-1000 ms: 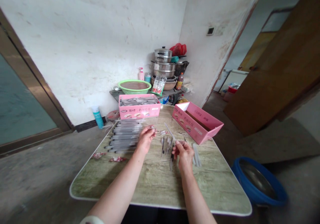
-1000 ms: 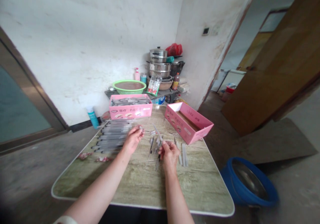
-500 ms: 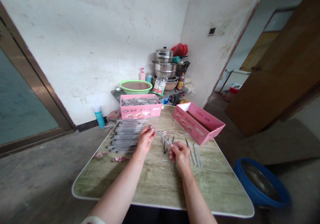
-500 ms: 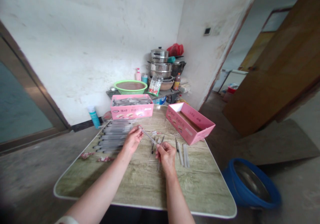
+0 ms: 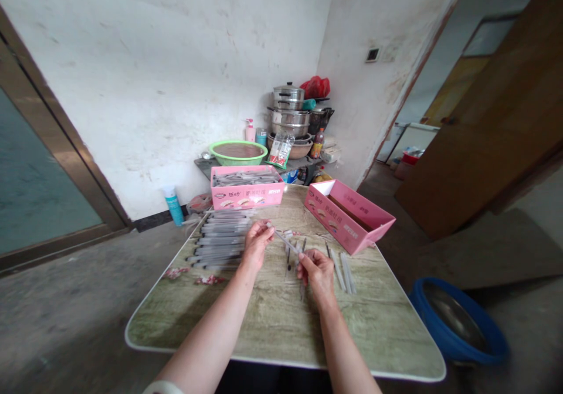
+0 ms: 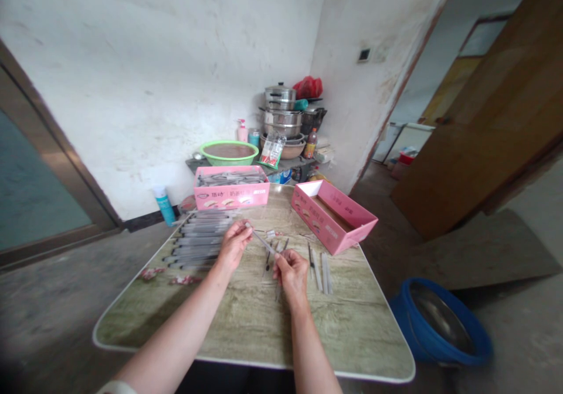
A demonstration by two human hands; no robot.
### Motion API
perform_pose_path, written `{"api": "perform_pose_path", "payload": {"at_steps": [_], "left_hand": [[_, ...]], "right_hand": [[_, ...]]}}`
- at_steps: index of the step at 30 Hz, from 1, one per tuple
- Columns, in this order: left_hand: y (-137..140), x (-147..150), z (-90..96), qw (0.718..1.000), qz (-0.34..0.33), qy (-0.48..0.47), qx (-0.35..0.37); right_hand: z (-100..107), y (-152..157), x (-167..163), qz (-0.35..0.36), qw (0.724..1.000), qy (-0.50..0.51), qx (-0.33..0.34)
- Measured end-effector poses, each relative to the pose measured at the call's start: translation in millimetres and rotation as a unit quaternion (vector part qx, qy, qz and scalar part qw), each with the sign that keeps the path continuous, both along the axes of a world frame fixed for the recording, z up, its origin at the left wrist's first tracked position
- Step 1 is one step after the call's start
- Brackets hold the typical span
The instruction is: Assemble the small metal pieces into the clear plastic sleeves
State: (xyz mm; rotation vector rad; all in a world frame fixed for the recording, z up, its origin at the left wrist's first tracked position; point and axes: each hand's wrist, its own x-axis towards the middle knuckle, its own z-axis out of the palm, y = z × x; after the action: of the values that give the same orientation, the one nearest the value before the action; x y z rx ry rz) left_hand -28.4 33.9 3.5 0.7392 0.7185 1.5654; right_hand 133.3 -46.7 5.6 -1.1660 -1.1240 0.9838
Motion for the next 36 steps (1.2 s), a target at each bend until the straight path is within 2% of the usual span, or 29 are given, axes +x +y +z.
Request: {"api": "perform_pose_path", "payload": {"at_steps": [4, 8, 12, 16, 20, 22, 28, 33, 36], "left_hand": [[-0.6, 1.5, 0.4, 0.998, 0.029, 0.051, 0.016], [-0.4, 1.4, 0.7, 0.997, 0.045, 0.058, 0.026], [0.3, 2.2, -0.8, 0.996, 0.060, 0.061, 0.029], [-0.7, 6.0, -2.1, 0.995, 0.073, 0.056, 0.031], [-1.6, 10.0, -2.9, 0.995, 0.076, 0.050, 0.039], [-1.4, 11.1, -3.2, 0.995, 0.071, 0.052, 0.045], [-2.3, 13.2, -2.5, 0.996, 0.055, 0.039, 0.053], [-2.9, 15.2, -2.1, 0.998, 0.040, 0.020, 0.052], [-4.0, 13.3, -1.2, 0.996, 0.050, 0.047, 0.058]], "right_hand": [[0.2, -0.3, -1.6, -0.009, 0.994, -0.106, 0.040], [-0.7, -1.9, -2.6, -0.016, 0.970, -0.226, 0.091], [-0.6, -4.2, -5.5, -0.030, 0.960, -0.251, 0.123], [-2.7, -3.5, -7.2, -0.004, 0.972, -0.207, 0.107], [-7.4, -0.9, -7.1, 0.044, 0.994, -0.095, 0.016], [-7.6, -0.7, -7.6, 0.072, 0.997, -0.014, -0.035], [-2.1, -2.7, -8.1, 0.138, 0.968, 0.170, -0.121], [-4.1, -1.9, -5.6, 0.179, 0.945, 0.223, -0.161], [-4.8, -1.3, -6.4, 0.174, 0.949, 0.215, -0.150]]}}
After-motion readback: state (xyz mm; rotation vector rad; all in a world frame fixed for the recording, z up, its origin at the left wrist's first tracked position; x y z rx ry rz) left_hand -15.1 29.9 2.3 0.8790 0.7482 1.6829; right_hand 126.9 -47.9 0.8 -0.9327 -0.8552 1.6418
